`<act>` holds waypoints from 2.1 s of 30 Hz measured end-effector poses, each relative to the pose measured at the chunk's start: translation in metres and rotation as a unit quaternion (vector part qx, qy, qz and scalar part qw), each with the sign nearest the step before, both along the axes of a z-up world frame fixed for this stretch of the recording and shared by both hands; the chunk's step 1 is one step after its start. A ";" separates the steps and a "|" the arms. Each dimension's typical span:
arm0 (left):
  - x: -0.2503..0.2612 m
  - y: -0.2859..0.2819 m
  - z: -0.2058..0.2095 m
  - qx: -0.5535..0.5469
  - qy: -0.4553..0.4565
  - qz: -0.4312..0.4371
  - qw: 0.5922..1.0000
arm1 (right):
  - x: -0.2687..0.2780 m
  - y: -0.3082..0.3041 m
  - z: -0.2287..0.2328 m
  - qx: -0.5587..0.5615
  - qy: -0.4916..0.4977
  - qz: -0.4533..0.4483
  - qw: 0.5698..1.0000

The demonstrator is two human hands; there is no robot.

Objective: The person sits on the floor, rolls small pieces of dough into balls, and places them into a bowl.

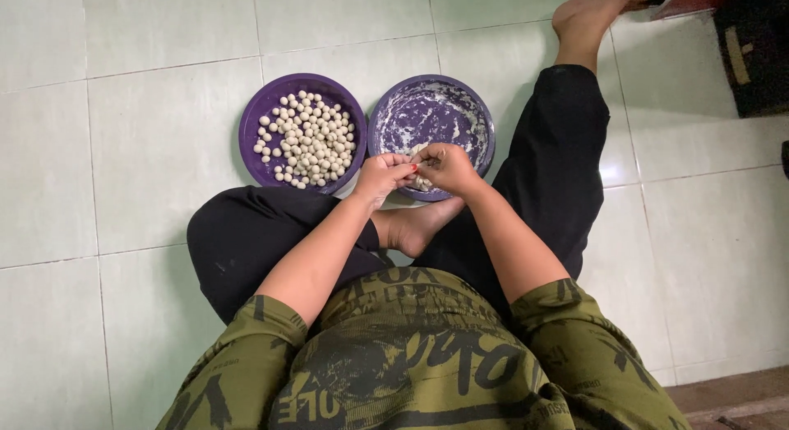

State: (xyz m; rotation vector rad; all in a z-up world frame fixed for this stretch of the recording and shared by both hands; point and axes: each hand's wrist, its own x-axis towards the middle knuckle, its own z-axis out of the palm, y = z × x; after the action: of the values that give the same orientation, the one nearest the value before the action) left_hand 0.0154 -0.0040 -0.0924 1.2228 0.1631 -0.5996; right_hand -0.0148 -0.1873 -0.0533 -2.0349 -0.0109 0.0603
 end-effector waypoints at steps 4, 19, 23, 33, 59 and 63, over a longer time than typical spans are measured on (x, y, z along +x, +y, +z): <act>0.004 -0.011 -0.002 0.012 0.007 0.001 1.000 | 0.005 -0.016 -0.001 -0.048 0.024 0.040 0.998; 0.019 -0.024 -0.068 0.454 -0.622 0.040 0.637 | 0.012 -0.057 -0.011 -0.029 0.026 -0.109 0.993; 0.017 -0.011 -0.066 0.453 -0.644 0.027 0.616 | 0.009 -0.059 -0.011 0.157 0.061 -0.087 0.982; -0.009 -0.017 -0.052 0.422 -0.541 -0.049 0.726 | 0.013 -0.052 -0.032 0.235 0.086 -0.111 0.962; -0.008 -0.002 0.036 -0.178 0.088 0.091 0.976 | -0.018 0.050 0.043 -0.057 -0.207 0.026 0.976; -0.019 -0.011 0.045 -0.132 0.163 0.236 0.949 | -0.004 0.062 0.061 -0.045 -0.236 -0.014 0.971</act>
State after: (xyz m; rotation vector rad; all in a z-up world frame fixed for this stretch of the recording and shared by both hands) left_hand -0.0032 -0.0150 -0.0473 0.7779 0.6165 -0.3818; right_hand -0.0184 -0.1252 0.0079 -2.0948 -0.2821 -0.4508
